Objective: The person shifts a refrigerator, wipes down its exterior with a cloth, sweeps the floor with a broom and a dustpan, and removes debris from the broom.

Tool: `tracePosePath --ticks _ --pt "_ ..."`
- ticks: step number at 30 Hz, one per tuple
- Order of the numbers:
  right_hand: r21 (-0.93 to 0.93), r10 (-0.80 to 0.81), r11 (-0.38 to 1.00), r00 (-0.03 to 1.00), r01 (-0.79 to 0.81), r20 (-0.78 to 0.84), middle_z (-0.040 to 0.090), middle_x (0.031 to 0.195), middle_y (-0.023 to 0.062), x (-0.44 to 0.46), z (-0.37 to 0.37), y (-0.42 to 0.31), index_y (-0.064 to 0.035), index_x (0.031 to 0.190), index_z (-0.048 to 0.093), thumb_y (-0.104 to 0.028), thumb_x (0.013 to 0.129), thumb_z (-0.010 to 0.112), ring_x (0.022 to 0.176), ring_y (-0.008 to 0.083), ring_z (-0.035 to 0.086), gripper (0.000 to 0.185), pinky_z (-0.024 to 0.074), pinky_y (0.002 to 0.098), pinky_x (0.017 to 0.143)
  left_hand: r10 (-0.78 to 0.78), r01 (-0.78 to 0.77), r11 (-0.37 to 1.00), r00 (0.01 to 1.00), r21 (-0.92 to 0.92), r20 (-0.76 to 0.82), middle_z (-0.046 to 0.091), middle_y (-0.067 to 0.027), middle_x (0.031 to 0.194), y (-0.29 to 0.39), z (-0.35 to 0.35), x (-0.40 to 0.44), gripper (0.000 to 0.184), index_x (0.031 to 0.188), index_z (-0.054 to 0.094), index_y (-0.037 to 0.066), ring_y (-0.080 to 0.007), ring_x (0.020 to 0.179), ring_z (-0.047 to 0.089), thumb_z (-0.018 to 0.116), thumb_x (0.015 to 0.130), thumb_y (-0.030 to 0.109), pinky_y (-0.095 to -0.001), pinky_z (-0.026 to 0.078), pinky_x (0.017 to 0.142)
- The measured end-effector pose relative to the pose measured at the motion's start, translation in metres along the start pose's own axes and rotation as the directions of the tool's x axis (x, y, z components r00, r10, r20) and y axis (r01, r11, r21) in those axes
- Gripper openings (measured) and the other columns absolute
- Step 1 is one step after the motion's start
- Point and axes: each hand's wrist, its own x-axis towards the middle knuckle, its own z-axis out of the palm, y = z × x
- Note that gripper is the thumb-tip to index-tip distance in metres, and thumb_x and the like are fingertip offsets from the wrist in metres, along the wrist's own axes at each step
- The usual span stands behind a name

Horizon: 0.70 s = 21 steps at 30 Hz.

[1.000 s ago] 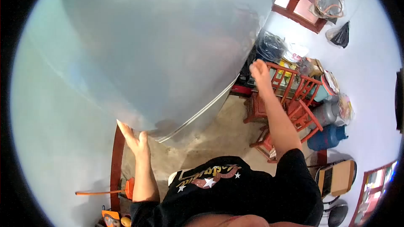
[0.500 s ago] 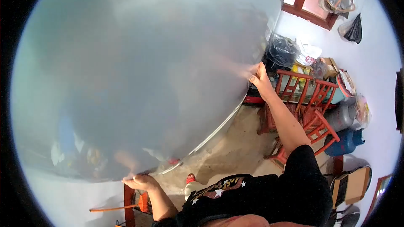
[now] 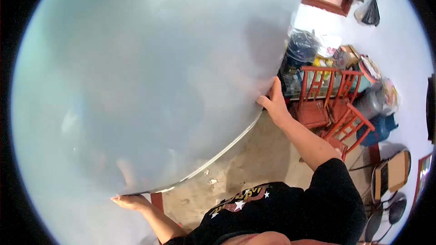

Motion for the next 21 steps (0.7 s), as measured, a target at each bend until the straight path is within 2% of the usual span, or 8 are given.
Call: tracePosePath --ticks 4,10,12,13,15,17,20,21 --pt "-0.065 -0.051 0.997 0.991 0.043 -0.121 0.036 0.128 0.0182 -0.007 0.059 0.005 0.0008 0.134 0.017 -0.031 0.064 0.076 0.12 0.027 0.037 0.097 0.0286 0.0374 0.101 -0.071 0.078 0.989 0.996 -0.124 0.061 0.046 -0.0124 0.092 -0.05 0.022 0.074 0.069 0.098 0.041 -0.004 -0.0223 0.082 0.049 0.036 0.085 0.064 -0.0364 0.047 0.07" --pt "-0.116 -0.102 0.99 0.972 0.079 -0.21 0.037 0.125 0.02 -0.002 0.14 -0.003 0.0029 0.131 0.021 -0.028 0.061 0.079 0.117 0.0296 0.038 0.096 0.0302 0.039 0.099 -0.083 0.136 0.956 0.975 -0.259 0.206 0.045 -0.0155 0.112 -0.104 0.07 0.17 0.065 0.11 0.041 0.0 -0.0268 0.099 0.048 0.034 0.086 0.06 -0.0422 0.044 0.086" --pt "-0.142 -0.113 0.987 0.964 0.081 -0.24 0.037 0.124 0.0202 -0.012 0.163 -0.003 0.0028 0.13 0.022 -0.027 0.061 0.079 0.117 0.0305 0.038 0.094 0.0306 0.0395 0.099 -0.209 0.27 0.925 0.949 -0.268 0.234 0.041 -0.0162 0.122 -0.156 0.06 0.208 0.067 0.116 0.04 -0.001 -0.0284 0.108 0.044 0.032 0.087 0.06 -0.0441 0.041 0.092" --pt "-0.165 -0.115 0.983 0.964 0.076 -0.242 0.037 0.125 0.0191 -0.013 0.174 -0.009 0.0016 0.131 0.021 -0.023 0.062 0.078 0.117 0.0292 0.038 0.093 0.0305 0.0387 0.099 -0.204 0.272 0.925 0.945 -0.264 0.256 0.041 -0.0162 0.122 -0.159 0.068 0.214 0.067 0.116 0.04 -0.001 -0.0284 0.108 0.044 0.032 0.087 0.06 -0.0441 0.041 0.092" --pt "-0.181 -0.113 0.981 0.96 0.067 -0.257 0.038 0.125 0.0179 -0.02 0.191 -0.017 0.0005 0.132 0.02 -0.019 0.062 0.078 0.117 0.028 0.038 0.093 0.0304 0.0379 0.099 -0.19 0.216 0.961 0.969 -0.171 0.159 0.041 -0.0156 0.123 -0.16 0.073 0.224 0.068 0.119 0.038 0.0 -0.0281 0.109 0.043 0.03 0.087 0.06 -0.0436 0.04 0.093" --pt "-0.182 -0.119 0.98 0.965 0.077 -0.235 0.038 0.121 0.0206 -0.019 0.201 -0.02 0.0017 0.127 0.027 -0.021 0.06 0.079 0.114 0.0365 0.037 0.088 0.0298 0.0408 0.098 -0.228 0.257 0.951 0.958 -0.169 0.175 0.038 -0.0154 0.127 -0.19 0.075 0.248 0.072 0.127 0.035 0.003 -0.0284 0.112 0.041 0.029 0.087 0.062 -0.0424 0.039 0.095" --pt "-0.148 -0.097 0.987 0.974 0.067 -0.207 0.037 0.123 0.021 -0.009 0.21 -0.011 0.0014 0.128 0.026 -0.019 0.061 0.078 0.116 0.0385 0.035 0.087 0.0279 0.0418 0.1 -0.229 0.244 0.967 0.96 -0.075 0.164 0.037 -0.0152 0.131 -0.192 0.082 0.267 0.076 0.132 0.031 0.006 -0.0299 0.116 0.04 0.028 0.085 0.066 -0.043 0.04 0.093" --pt "-0.175 -0.119 0.981 0.973 0.084 -0.2 0.036 0.124 0.0214 -0.008 0.211 -0.005 0.0015 0.129 0.025 -0.018 0.062 0.077 0.117 0.0386 0.035 0.087 0.0275 0.0422 0.1 -0.328 0.339 0.94 0.932 -0.047 0.154 0.034 -0.0146 0.135 -0.187 0.083 0.267 0.078 0.134 0.03 0.006 -0.03 0.12 0.039 0.025 0.085 0.066 -0.0428 0.037 0.096"
